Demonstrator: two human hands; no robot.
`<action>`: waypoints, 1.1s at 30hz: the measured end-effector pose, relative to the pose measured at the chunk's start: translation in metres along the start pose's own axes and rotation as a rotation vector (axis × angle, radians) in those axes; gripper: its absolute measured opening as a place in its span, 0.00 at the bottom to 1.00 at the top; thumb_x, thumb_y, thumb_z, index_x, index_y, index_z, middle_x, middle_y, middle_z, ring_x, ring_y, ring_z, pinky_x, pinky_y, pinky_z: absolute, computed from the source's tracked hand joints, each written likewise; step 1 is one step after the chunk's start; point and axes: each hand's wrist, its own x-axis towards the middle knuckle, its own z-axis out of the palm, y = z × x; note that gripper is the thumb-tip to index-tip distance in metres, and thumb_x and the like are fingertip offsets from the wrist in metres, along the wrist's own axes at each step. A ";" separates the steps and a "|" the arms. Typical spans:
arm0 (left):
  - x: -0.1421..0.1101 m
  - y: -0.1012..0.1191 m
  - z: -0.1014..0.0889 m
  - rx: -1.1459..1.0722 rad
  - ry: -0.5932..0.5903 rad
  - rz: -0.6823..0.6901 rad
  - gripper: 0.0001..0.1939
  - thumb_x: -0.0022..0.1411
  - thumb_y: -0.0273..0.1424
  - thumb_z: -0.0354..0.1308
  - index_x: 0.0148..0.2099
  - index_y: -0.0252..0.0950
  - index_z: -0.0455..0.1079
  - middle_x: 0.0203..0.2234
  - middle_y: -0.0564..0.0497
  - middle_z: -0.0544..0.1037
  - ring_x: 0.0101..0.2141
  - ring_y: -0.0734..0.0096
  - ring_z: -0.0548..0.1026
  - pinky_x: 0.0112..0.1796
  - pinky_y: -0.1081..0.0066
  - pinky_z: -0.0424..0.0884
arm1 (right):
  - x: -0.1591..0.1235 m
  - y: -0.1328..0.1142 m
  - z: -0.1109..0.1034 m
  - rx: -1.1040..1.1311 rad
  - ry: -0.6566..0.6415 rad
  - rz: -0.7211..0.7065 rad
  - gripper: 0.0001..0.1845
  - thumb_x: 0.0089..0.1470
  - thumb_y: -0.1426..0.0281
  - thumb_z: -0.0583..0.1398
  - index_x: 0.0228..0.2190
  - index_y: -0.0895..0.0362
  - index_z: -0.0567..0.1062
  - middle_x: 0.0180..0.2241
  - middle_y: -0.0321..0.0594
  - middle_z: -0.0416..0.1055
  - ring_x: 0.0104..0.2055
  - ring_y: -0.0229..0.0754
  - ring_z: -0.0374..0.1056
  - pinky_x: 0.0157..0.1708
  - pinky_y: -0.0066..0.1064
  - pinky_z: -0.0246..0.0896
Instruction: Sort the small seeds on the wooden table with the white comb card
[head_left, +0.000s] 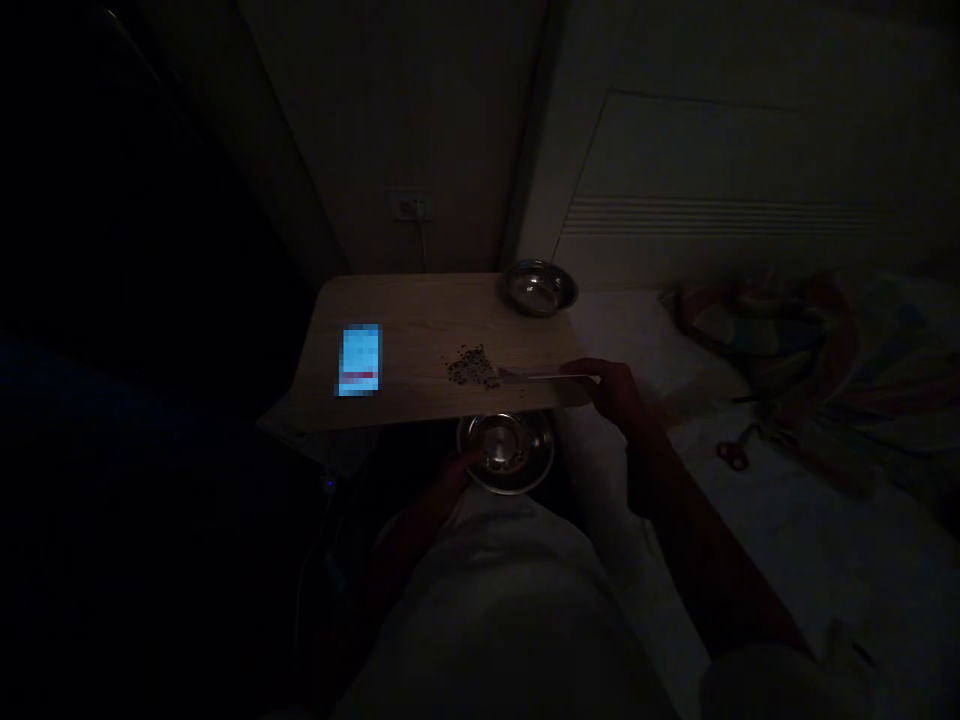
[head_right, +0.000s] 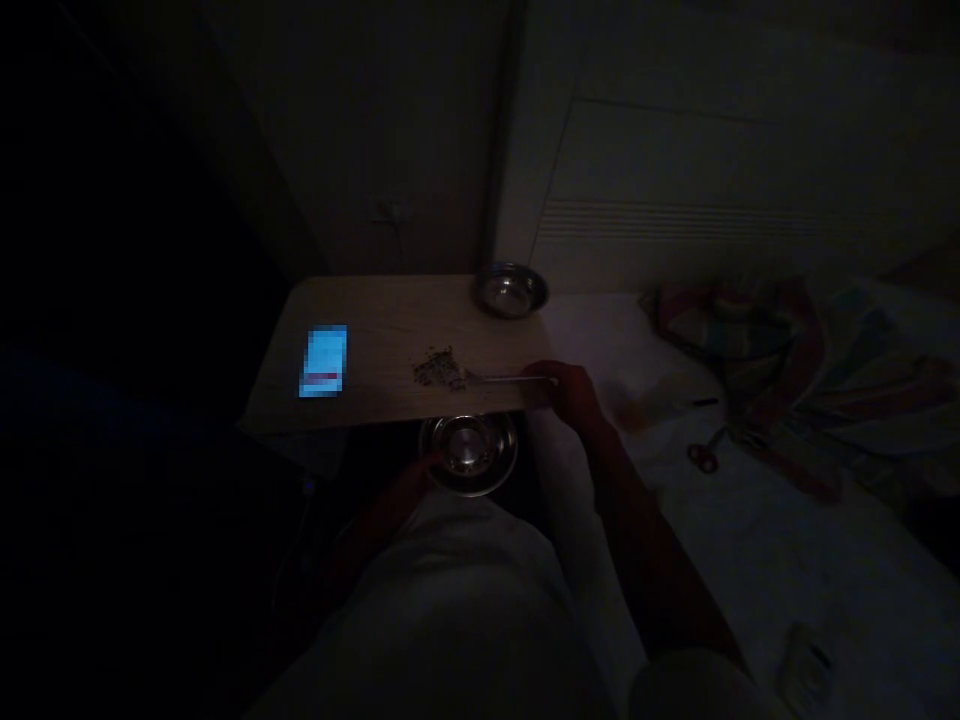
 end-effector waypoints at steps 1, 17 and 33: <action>-0.002 0.002 0.001 0.000 0.002 -0.020 0.13 0.43 0.33 0.68 0.34 0.35 0.76 0.31 0.46 0.81 0.39 0.55 0.77 0.42 0.60 0.70 | -0.003 0.001 -0.001 -0.004 -0.001 0.000 0.13 0.54 0.68 0.56 0.37 0.55 0.78 0.40 0.41 0.78 0.44 0.46 0.73 0.47 0.39 0.65; -0.009 0.000 -0.010 0.157 0.059 0.088 0.13 0.36 0.24 0.69 0.30 0.37 0.77 0.36 0.47 0.80 0.46 0.52 0.74 0.48 0.60 0.65 | -0.045 0.003 -0.020 0.080 -0.077 -0.014 0.11 0.55 0.64 0.58 0.38 0.53 0.78 0.41 0.41 0.77 0.45 0.46 0.73 0.48 0.41 0.67; 0.012 -0.009 -0.008 -0.095 -0.041 -0.085 0.13 0.40 0.27 0.66 0.33 0.34 0.77 0.30 0.46 0.81 0.37 0.54 0.77 0.43 0.59 0.69 | -0.058 -0.049 -0.011 0.165 0.196 0.099 0.09 0.53 0.62 0.60 0.33 0.52 0.78 0.34 0.40 0.78 0.36 0.46 0.74 0.37 0.36 0.69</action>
